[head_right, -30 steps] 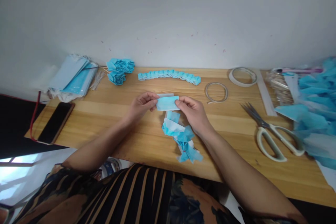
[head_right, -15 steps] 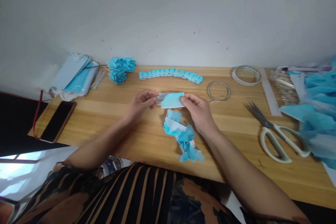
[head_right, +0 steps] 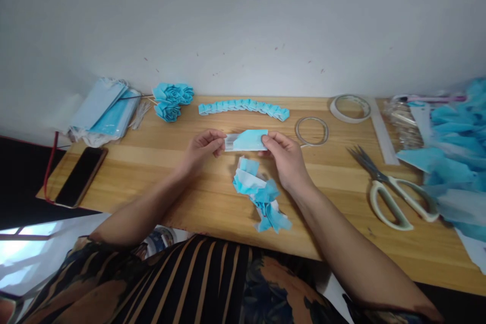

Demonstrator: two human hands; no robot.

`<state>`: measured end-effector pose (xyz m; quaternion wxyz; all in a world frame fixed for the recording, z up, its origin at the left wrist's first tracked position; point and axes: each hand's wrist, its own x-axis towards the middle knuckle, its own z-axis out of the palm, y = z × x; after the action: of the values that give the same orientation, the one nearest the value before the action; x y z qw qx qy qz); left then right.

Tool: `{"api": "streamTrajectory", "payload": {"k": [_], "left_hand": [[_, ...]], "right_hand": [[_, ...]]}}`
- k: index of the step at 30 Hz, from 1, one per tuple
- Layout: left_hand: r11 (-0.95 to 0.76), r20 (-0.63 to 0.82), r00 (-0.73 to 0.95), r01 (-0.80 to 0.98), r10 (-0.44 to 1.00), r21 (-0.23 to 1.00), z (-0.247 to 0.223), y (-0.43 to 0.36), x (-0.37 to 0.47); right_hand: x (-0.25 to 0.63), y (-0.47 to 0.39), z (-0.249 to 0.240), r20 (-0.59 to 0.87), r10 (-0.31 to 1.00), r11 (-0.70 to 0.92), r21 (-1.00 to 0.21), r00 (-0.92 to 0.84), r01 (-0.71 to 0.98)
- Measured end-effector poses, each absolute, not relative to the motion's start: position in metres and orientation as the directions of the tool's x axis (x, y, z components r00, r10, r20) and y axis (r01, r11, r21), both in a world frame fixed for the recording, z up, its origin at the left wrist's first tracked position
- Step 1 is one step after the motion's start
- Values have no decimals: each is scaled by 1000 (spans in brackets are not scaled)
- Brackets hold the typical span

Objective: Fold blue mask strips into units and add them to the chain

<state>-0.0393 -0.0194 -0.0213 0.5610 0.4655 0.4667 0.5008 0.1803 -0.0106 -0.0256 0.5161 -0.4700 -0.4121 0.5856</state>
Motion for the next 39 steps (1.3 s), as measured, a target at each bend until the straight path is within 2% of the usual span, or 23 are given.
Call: {"api": "streamTrajectory", "payload": {"k": [13,19,22,28,35,37,39], "left_hand": [[52,-47,43,-126,998,991,-26,-16,-41],[10,-17,-52,-129,999,992,-21,-12,-47],[-16,7,-64,-138,998,990,-19,-12,-48],[-33,53,117,-163,992,986,-4,-18,-37],[102,-38,276,-220,960,970,2,-4,-15],[149,-70,294,-255,953,955,0,-1,-9],[192,-88,314,-319,945,928,-1,-1,-6]], "right_hand": [[180,-9,-21,-124,992,-115,-962,19,-248],[181,-6,-20,-131,991,-116,-946,30,-303],[182,-5,-20,-111,993,-93,-956,47,-279],[184,-2,-11,-6,994,13,-985,108,-174],[184,3,7,177,984,175,-983,34,60],[183,2,9,291,957,288,-934,-18,211],[180,0,11,439,885,465,-800,-158,380]]}}
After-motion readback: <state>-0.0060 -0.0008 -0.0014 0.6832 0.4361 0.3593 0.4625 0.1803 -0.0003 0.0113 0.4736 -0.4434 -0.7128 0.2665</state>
